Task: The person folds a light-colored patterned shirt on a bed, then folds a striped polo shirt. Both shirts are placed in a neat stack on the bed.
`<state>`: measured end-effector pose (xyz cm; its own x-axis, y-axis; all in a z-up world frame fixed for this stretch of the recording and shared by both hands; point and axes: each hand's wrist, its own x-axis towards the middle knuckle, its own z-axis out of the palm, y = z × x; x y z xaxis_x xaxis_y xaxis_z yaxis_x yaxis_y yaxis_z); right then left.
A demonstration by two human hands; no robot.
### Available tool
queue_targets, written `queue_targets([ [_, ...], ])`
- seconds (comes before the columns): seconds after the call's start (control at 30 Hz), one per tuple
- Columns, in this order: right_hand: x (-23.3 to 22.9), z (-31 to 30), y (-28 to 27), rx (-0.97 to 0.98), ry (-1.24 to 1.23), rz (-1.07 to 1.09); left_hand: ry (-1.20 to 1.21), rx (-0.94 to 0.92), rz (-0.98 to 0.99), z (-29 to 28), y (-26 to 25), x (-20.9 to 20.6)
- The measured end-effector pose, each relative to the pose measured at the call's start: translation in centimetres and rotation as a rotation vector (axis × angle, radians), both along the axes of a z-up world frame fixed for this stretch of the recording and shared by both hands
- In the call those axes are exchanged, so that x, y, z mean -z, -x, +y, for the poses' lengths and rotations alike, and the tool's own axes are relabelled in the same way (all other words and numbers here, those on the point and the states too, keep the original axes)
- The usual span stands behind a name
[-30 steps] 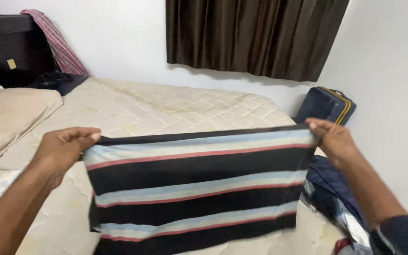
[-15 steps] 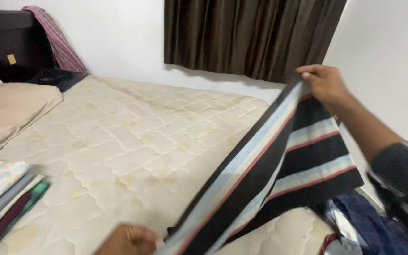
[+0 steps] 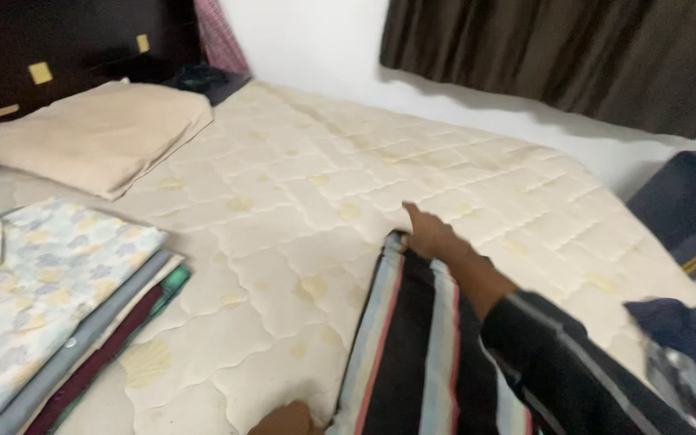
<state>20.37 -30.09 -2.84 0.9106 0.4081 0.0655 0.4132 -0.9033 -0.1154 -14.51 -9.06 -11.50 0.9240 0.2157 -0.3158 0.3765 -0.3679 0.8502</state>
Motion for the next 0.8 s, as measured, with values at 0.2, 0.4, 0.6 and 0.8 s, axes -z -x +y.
queue_targets([
  [0.2, 4.6, 1.1, 5.0, -0.237, -0.108, -0.006, -0.593, 0.016, -0.518, -3.4, -4.3, -2.6],
  [0.4, 7.2, 0.3, 7.3, -0.15, -0.145, 0.029, -0.644, 0.34, -0.631, -6.1, -5.3, -2.2],
  [0.6, 9.8, -1.9, 7.3, 0.02, -0.098, 0.082, -0.697, 0.548, -0.322, -6.7, -4.5, -0.4],
  [0.8, 9.8, -6.5, 11.0, 0.214, -0.173, 0.031, -0.764, 0.538, -0.339, -7.2, -4.9, 0.4],
])
